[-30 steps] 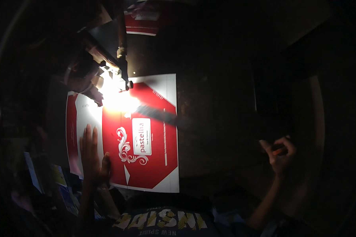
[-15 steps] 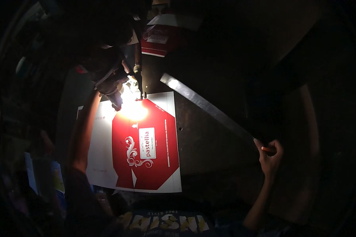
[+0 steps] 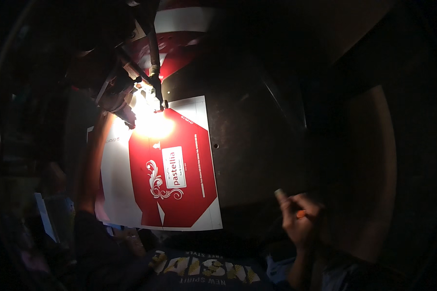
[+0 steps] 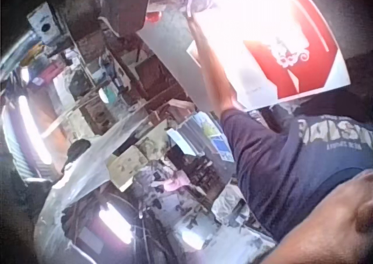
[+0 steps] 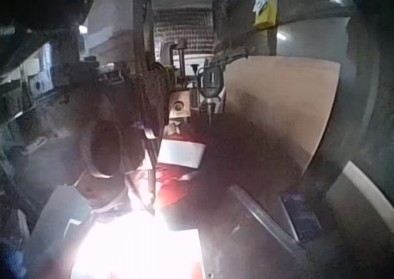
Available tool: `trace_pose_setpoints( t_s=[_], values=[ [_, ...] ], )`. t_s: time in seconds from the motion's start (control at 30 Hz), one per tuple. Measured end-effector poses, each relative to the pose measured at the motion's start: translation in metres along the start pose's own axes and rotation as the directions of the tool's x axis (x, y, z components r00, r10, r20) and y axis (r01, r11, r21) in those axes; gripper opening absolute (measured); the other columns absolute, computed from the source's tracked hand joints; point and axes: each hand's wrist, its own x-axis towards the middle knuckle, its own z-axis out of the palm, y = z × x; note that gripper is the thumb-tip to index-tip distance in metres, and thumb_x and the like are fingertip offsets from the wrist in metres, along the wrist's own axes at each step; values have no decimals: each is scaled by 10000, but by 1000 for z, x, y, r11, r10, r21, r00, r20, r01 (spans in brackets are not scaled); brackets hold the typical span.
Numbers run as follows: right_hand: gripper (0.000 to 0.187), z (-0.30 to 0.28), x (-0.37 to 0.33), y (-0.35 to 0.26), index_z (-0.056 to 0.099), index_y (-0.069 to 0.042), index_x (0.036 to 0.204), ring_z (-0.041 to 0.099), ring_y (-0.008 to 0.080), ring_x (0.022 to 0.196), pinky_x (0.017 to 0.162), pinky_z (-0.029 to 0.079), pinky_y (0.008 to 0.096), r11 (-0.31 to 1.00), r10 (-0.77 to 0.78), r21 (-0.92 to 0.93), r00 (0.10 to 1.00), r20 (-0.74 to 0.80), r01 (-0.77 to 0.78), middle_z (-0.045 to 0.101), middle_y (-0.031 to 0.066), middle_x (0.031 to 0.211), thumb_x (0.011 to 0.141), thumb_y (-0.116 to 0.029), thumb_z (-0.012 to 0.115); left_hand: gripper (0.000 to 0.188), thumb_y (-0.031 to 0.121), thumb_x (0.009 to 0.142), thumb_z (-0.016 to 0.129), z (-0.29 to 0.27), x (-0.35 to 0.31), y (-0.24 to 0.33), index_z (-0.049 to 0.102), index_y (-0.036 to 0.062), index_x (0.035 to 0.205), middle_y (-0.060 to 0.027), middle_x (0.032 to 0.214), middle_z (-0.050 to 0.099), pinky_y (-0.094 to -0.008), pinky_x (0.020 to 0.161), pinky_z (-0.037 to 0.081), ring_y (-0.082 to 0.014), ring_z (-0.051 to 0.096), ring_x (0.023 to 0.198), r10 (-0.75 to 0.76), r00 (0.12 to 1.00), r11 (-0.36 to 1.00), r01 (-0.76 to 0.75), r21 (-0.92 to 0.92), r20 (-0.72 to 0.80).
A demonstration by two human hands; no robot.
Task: The person creases printed box sheets by aligning a metal ruler along the fold lines and scoring them with a pen.
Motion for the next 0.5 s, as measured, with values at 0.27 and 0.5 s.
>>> trace_pose_setpoints(
  t_s=[0.27, 0.5],
  values=[
    [302, 82, -5, -32, 680, -37, 809, 697, 124, 637, 579, 538, 274, 920, -72, 358, 830, 553, -159, 721, 85, 734, 969, -293, 694, 385, 304, 1014, 572, -77, -76, 0, 698, 6, 1222, -145, 910, 712, -356, 831, 512, -228, 690, 828, -213, 963, 836, 266, -480, 164],
    [219, 109, -2, -49, 694, -10, 817, 694, 134, 608, 593, 548, 277, 916, -147, 382, 783, 604, -123, 732, 104, 731, 912, -197, 758, 1158, 852, 695, 658, -54, -31, -71, 500, -43, 1412, -264, 1363, 590, -396, 1046, 485, -369, 607, 1236, -660, 615, 715, 689, 113, 431]
  ],
)
